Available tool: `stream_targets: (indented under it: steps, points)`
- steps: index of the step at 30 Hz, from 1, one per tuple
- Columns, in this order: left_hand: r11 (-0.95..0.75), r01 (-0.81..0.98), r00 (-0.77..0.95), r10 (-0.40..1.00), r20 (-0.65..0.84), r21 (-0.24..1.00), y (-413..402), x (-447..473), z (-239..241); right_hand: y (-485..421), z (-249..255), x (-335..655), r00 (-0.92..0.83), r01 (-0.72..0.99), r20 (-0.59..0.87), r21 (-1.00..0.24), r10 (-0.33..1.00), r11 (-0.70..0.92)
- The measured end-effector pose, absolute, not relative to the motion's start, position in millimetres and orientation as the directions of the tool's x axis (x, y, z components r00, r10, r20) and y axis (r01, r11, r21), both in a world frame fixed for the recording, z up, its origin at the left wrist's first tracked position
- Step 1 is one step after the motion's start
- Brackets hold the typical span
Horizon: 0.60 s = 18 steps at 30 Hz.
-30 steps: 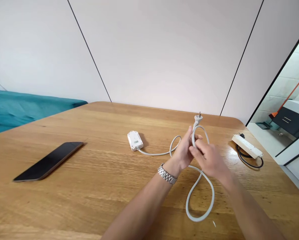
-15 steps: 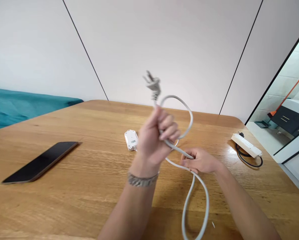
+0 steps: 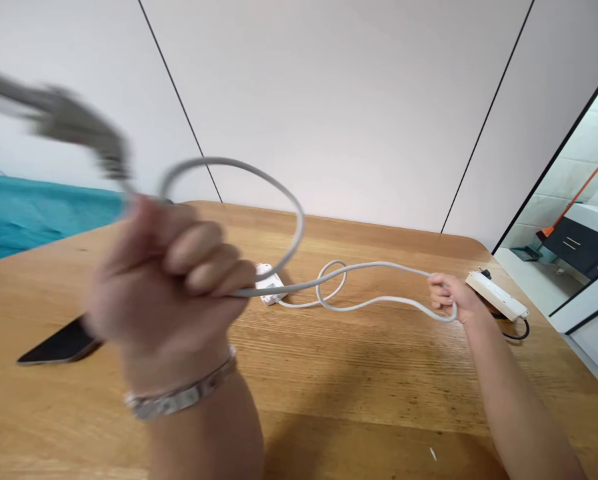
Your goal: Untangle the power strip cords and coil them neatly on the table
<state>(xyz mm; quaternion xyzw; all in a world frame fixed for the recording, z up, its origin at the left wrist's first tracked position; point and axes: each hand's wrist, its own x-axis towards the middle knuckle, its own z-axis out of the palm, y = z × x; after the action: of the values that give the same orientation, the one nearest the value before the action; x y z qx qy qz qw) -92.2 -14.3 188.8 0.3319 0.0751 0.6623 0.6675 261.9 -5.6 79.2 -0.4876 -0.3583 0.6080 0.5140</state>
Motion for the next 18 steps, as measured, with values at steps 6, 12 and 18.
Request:
stream_targets:
  steps: [6, 12, 18]
  points:
    - [0.067, -0.485, 0.488, 0.848, 0.206, 0.872, 4.6, -3.7, 164.3, -39.5, 126.2, 242.1, 0.334, -0.461, 0.098, -0.85, 0.937, 0.253]
    - [0.177, -0.358, 0.6, 0.796, 0.081, 0.917, -5.1, 47.9, 132.1, -60.0, 112.4, 174.0, 0.264, 0.243, 0.618, -0.786, 0.741, 0.569]
    - [0.139, -0.391, 0.526, 0.845, 0.096, 0.91, -3.6, 57.6, 123.3, -62.3, 97.5, 148.9, -0.089, 0.736, 0.754, -0.391, 0.651, 0.553]
